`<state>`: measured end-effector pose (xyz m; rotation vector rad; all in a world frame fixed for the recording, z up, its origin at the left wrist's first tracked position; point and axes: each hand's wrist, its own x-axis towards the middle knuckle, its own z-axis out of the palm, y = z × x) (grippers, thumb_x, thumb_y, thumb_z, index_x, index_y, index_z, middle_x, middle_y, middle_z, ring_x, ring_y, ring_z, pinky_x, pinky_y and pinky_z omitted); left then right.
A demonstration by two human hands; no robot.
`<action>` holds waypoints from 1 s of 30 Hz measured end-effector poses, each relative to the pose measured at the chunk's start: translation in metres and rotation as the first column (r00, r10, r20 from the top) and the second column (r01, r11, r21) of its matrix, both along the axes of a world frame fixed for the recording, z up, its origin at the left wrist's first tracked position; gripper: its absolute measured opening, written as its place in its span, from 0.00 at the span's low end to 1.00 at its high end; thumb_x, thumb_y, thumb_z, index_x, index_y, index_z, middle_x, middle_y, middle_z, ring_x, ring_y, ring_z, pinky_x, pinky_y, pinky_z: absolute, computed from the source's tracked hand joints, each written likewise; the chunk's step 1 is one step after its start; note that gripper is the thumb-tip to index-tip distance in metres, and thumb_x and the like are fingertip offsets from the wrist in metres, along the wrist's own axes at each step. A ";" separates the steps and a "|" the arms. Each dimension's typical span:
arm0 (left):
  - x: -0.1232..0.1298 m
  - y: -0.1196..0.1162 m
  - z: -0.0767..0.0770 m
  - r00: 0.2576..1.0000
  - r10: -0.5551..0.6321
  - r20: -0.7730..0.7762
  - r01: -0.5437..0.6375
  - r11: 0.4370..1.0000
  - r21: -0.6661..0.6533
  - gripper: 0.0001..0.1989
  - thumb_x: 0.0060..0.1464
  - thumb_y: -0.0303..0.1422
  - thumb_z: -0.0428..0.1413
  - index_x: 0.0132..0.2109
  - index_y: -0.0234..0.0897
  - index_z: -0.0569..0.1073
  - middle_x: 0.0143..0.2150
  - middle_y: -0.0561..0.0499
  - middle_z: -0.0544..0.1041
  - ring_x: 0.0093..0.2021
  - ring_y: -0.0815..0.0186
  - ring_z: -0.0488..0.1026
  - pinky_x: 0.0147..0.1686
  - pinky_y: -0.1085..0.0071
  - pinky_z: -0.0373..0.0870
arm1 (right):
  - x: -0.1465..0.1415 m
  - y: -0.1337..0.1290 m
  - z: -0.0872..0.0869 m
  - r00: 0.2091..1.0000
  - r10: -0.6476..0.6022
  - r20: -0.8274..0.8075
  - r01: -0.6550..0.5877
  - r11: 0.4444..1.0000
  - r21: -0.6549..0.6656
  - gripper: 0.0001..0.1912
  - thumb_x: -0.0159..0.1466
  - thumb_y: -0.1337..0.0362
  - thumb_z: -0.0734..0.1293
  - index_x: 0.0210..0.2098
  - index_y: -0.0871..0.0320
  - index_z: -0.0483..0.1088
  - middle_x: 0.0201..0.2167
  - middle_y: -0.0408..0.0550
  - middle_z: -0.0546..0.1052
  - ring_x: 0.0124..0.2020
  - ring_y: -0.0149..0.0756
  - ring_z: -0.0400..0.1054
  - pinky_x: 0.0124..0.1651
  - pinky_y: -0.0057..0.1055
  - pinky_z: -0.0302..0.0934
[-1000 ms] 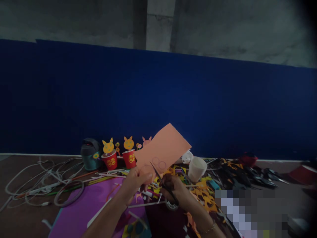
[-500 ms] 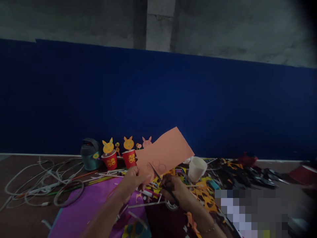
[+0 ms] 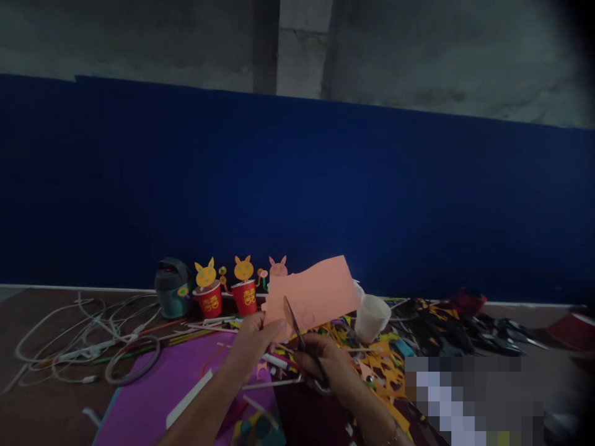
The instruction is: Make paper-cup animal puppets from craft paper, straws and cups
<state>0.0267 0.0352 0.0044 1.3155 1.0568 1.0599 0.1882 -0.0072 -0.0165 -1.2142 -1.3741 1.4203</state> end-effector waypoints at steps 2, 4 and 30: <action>0.001 -0.002 0.000 0.999 -0.037 0.017 0.037 0.999 -0.019 0.14 0.45 0.37 0.56 0.18 0.36 0.64 0.12 0.60 0.59 0.13 0.75 0.53 0.16 0.76 0.46 | 0.001 0.001 -0.003 0.999 0.019 -0.030 -0.017 0.999 0.040 0.15 0.53 0.56 0.68 0.34 0.62 0.72 0.16 0.38 0.68 0.14 0.23 0.58 0.17 0.20 0.50; 0.001 -0.002 -0.001 0.996 -0.072 0.043 0.073 0.997 -0.025 0.12 0.44 0.36 0.57 0.20 0.35 0.66 0.12 0.59 0.60 0.13 0.75 0.53 0.15 0.76 0.46 | 0.001 0.002 -0.003 0.997 0.036 -0.070 -0.032 0.997 0.069 0.13 0.53 0.58 0.69 0.33 0.61 0.73 0.18 0.38 0.70 0.17 0.24 0.60 0.21 0.20 0.54; 0.003 -0.004 0.001 0.995 -0.059 0.083 0.065 0.995 -0.076 0.10 0.43 0.37 0.57 0.25 0.33 0.70 0.14 0.59 0.63 0.13 0.78 0.51 0.14 0.78 0.44 | -0.002 -0.001 -0.007 0.988 0.118 -0.099 -0.104 0.984 0.143 0.15 0.55 0.54 0.69 0.32 0.60 0.70 0.19 0.38 0.68 0.17 0.24 0.57 0.20 0.20 0.51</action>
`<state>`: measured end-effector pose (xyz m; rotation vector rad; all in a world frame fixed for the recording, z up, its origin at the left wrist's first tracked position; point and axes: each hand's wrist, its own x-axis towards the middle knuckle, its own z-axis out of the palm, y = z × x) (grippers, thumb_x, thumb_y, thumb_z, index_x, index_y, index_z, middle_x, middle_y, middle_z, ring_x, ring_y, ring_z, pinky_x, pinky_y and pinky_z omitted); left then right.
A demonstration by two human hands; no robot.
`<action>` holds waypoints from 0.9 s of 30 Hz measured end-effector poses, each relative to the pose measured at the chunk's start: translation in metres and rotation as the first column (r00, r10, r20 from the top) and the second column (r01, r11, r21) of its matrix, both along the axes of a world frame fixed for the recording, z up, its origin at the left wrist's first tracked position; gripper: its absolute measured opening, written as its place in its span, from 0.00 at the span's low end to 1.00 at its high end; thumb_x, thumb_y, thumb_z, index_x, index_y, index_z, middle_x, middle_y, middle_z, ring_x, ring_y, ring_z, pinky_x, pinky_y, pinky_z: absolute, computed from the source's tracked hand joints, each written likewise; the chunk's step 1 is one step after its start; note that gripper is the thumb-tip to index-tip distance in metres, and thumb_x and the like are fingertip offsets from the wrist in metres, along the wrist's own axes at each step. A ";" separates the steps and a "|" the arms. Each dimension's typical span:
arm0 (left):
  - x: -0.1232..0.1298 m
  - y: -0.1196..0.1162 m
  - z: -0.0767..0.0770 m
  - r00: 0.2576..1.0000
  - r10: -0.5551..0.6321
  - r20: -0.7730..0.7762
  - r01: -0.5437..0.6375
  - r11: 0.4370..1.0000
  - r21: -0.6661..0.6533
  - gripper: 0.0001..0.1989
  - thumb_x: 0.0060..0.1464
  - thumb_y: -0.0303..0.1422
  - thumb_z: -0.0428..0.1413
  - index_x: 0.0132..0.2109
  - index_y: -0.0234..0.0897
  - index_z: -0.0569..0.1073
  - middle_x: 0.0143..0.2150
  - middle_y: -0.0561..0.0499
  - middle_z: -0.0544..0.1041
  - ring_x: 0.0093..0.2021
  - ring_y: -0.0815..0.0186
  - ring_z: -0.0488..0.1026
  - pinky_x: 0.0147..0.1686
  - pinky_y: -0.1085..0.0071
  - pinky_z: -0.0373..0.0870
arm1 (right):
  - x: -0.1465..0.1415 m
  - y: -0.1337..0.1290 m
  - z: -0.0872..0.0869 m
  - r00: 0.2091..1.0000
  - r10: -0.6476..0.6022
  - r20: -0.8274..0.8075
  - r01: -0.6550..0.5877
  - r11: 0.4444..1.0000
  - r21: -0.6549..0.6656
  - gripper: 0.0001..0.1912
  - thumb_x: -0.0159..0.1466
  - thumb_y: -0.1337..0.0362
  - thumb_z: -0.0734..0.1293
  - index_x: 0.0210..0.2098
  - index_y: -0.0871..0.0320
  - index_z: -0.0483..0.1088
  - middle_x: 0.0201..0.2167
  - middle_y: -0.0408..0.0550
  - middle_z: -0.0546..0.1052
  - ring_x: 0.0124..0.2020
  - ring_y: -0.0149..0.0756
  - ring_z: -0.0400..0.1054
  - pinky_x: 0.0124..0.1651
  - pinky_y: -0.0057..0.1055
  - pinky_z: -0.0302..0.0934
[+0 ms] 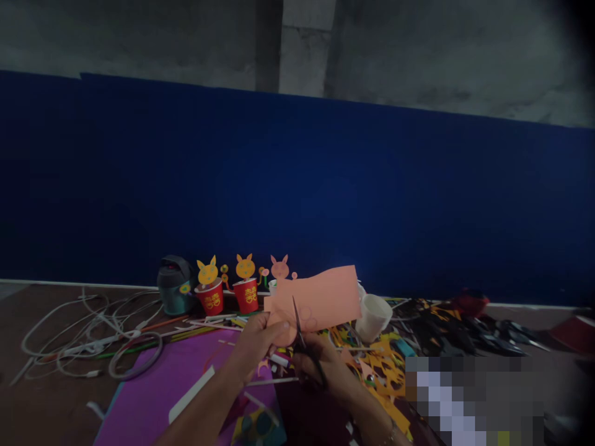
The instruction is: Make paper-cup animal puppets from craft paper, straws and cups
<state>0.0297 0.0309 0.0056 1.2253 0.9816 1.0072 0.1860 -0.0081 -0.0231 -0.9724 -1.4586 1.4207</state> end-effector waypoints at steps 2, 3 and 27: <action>0.001 -0.001 0.002 1.000 0.018 -0.014 -0.017 1.000 0.010 0.10 0.43 0.37 0.57 0.25 0.32 0.70 0.14 0.59 0.62 0.13 0.78 0.51 0.15 0.78 0.44 | 0.000 0.000 -0.001 1.000 0.003 -0.010 -0.004 1.000 -0.002 0.15 0.56 0.53 0.69 0.34 0.60 0.70 0.19 0.38 0.68 0.17 0.23 0.57 0.20 0.20 0.51; 0.001 -0.002 0.003 1.000 0.025 -0.014 -0.025 1.000 0.016 0.10 0.43 0.37 0.57 0.24 0.33 0.70 0.13 0.59 0.62 0.13 0.77 0.51 0.15 0.78 0.44 | 0.000 0.000 -0.002 1.000 0.001 -0.015 -0.001 1.000 0.001 0.15 0.56 0.54 0.69 0.34 0.60 0.70 0.19 0.38 0.68 0.17 0.23 0.57 0.20 0.20 0.51; 0.001 -0.005 0.008 1.000 0.009 0.007 -0.010 0.999 0.053 0.10 0.43 0.36 0.57 0.23 0.34 0.69 0.13 0.60 0.59 0.14 0.77 0.51 0.15 0.77 0.45 | -0.002 0.004 -0.005 0.994 -0.089 0.057 0.085 0.994 0.076 0.09 0.57 0.59 0.66 0.28 0.60 0.71 0.17 0.37 0.60 0.18 0.24 0.50 0.20 0.22 0.46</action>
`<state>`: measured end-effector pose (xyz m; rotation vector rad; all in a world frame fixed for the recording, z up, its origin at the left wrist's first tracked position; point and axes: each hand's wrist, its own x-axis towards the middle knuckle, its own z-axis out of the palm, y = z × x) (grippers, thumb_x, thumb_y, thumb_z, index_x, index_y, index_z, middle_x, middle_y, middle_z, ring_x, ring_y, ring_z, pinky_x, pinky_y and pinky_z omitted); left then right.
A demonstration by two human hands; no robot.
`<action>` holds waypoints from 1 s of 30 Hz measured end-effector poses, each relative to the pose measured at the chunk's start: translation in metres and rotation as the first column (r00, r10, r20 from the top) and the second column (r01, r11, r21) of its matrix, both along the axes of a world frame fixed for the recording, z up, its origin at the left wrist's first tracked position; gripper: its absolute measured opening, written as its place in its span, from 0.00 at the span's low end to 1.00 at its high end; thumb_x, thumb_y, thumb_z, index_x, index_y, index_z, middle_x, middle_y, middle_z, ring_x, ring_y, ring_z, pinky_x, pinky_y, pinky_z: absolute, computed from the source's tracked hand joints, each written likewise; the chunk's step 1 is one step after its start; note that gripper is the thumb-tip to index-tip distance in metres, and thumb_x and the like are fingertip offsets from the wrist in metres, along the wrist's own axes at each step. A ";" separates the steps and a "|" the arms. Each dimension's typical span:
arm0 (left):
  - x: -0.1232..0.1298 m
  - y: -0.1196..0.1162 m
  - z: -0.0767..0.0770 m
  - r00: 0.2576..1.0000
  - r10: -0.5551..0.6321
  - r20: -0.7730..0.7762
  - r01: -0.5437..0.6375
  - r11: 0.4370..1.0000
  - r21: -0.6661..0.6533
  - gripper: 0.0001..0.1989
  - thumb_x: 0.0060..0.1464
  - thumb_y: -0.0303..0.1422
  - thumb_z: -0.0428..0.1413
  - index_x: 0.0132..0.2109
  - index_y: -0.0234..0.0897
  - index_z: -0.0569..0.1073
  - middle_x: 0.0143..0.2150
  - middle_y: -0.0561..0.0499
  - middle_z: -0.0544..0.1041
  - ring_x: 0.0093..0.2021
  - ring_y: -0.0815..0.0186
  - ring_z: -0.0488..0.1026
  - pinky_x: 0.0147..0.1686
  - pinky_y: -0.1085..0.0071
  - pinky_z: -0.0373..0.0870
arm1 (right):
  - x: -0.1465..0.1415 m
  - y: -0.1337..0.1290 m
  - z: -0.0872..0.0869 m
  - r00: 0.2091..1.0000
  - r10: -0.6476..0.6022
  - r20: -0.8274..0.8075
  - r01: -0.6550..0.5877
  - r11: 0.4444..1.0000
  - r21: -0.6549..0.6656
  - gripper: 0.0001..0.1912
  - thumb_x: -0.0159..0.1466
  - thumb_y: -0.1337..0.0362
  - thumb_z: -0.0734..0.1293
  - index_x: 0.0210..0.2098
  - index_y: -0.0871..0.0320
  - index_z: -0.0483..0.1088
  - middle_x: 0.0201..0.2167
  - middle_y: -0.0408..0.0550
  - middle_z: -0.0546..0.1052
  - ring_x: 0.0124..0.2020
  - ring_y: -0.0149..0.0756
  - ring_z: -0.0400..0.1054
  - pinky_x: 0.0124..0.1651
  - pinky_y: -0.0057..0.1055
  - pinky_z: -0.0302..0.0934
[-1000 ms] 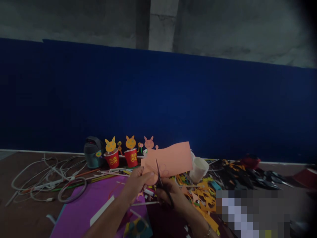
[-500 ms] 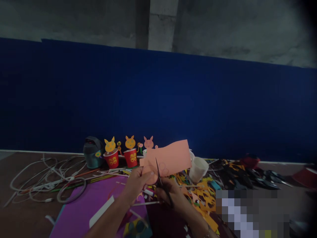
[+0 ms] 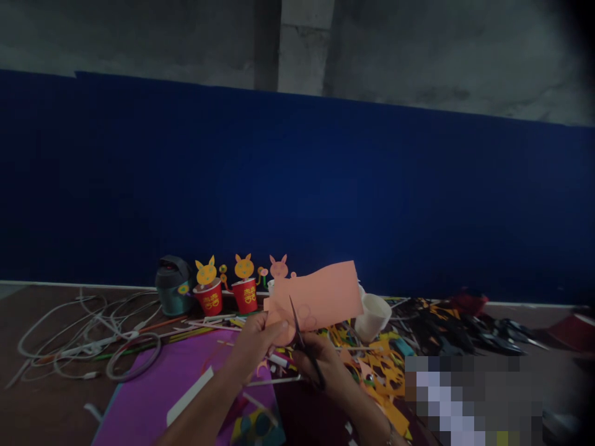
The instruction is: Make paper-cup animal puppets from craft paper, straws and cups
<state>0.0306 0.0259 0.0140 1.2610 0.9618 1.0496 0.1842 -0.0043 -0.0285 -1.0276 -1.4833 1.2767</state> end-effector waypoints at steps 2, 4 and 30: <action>0.000 0.000 0.000 1.000 0.005 -0.005 -0.005 1.000 0.001 0.09 0.43 0.35 0.57 0.24 0.33 0.70 0.13 0.60 0.59 0.14 0.77 0.50 0.15 0.77 0.45 | 0.000 0.001 -0.002 1.000 -0.006 -0.013 0.006 1.000 0.006 0.08 0.57 0.61 0.66 0.27 0.60 0.71 0.17 0.37 0.60 0.18 0.23 0.49 0.20 0.22 0.45; 0.000 0.000 0.001 1.000 0.009 -0.018 -0.009 1.000 0.002 0.09 0.43 0.35 0.57 0.24 0.34 0.69 0.13 0.60 0.58 0.14 0.76 0.50 0.15 0.77 0.45 | 0.000 0.001 -0.003 1.000 -0.003 -0.022 0.003 1.000 0.011 0.08 0.57 0.61 0.65 0.28 0.60 0.72 0.18 0.37 0.60 0.18 0.23 0.47 0.21 0.22 0.45; -0.012 0.014 -0.005 0.992 -0.113 -0.062 0.113 0.994 -0.006 0.13 0.46 0.39 0.57 0.23 0.33 0.69 0.12 0.60 0.60 0.13 0.77 0.49 0.15 0.76 0.42 | 0.000 -0.001 0.010 0.998 -0.023 0.052 0.022 0.999 0.026 0.11 0.54 0.59 0.68 0.23 0.61 0.73 0.15 0.37 0.60 0.18 0.23 0.48 0.21 0.23 0.46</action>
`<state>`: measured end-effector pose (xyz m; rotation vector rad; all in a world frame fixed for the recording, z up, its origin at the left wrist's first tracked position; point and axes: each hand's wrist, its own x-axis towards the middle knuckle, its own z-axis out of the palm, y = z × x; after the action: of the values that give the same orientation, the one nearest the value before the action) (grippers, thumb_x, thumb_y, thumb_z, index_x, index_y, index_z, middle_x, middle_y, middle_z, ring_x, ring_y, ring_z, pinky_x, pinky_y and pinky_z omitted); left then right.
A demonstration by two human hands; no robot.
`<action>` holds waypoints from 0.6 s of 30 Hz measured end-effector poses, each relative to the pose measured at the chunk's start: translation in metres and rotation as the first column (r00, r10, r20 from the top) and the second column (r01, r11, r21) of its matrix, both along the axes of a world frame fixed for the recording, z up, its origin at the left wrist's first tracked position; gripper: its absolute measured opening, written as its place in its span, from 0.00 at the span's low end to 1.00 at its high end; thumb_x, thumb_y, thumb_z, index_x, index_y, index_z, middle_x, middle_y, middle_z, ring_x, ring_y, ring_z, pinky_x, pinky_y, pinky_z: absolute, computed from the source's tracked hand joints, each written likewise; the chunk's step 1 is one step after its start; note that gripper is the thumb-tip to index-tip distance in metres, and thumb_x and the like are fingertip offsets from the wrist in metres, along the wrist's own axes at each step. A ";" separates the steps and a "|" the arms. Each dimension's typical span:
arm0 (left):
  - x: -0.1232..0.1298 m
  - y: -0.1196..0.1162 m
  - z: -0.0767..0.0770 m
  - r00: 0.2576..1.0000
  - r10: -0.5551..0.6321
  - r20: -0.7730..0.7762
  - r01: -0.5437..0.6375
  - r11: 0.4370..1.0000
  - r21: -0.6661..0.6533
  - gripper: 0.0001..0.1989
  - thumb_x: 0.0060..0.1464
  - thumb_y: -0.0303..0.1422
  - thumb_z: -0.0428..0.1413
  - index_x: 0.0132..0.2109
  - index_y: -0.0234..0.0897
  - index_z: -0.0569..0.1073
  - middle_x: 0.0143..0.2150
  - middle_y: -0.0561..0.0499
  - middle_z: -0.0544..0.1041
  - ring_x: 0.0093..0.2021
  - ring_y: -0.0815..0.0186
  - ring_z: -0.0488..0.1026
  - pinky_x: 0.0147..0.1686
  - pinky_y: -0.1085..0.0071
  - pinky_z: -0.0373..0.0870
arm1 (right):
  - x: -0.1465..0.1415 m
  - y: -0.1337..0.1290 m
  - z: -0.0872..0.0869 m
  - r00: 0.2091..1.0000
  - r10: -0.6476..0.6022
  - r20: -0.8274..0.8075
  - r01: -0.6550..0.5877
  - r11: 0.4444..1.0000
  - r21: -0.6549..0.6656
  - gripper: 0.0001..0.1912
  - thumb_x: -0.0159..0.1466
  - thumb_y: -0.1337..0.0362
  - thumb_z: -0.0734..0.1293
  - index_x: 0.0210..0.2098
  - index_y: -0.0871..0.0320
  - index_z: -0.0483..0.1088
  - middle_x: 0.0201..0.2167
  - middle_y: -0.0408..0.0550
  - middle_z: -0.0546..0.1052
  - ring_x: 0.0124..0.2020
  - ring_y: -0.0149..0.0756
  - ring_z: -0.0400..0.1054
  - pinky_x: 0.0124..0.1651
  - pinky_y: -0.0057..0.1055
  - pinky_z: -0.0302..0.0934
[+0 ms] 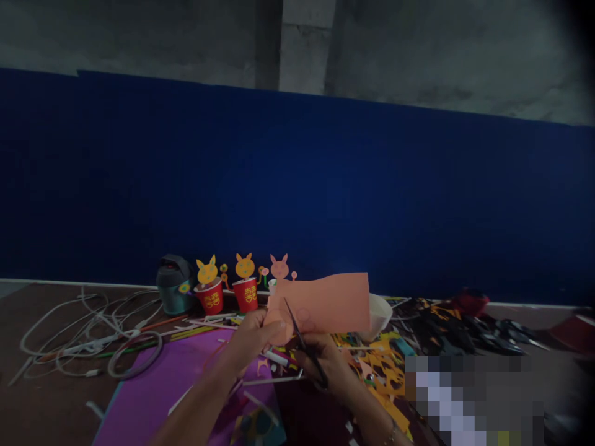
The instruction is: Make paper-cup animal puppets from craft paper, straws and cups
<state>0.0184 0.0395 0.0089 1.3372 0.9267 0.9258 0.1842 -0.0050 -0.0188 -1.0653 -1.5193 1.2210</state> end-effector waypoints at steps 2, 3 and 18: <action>-0.001 0.000 0.002 1.000 0.002 -0.012 -0.002 1.000 -0.006 0.13 0.45 0.39 0.57 0.23 0.33 0.69 0.13 0.59 0.61 0.13 0.77 0.49 0.15 0.75 0.42 | 0.000 0.000 -0.001 1.000 -0.002 -0.023 0.001 0.999 -0.042 0.12 0.54 0.58 0.69 0.24 0.61 0.73 0.14 0.36 0.58 0.16 0.22 0.46 0.19 0.22 0.44; -0.001 0.000 0.003 1.000 0.004 -0.017 -0.004 1.000 -0.011 0.13 0.45 0.39 0.58 0.23 0.33 0.69 0.13 0.59 0.61 0.13 0.77 0.49 0.15 0.75 0.42 | 0.000 0.000 -0.001 0.999 -0.004 -0.035 0.002 0.998 -0.069 0.12 0.53 0.57 0.70 0.25 0.61 0.73 0.13 0.36 0.58 0.15 0.21 0.46 0.18 0.22 0.43; 0.010 -0.003 -0.013 0.971 0.165 -0.172 -0.138 0.977 0.161 0.14 0.51 0.40 0.51 0.22 0.38 0.62 0.12 0.61 0.57 0.13 0.73 0.55 0.15 0.76 0.49 | 0.000 -0.004 -0.004 0.994 0.100 -0.045 -0.108 0.963 -0.245 0.13 0.57 0.59 0.63 0.37 0.63 0.68 0.17 0.42 0.73 0.14 0.28 0.65 0.12 0.18 0.50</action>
<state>0.0289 0.0364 -0.0043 1.5139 1.1333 1.0158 0.1847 -0.0090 -0.0223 -1.1306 -1.4393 1.5251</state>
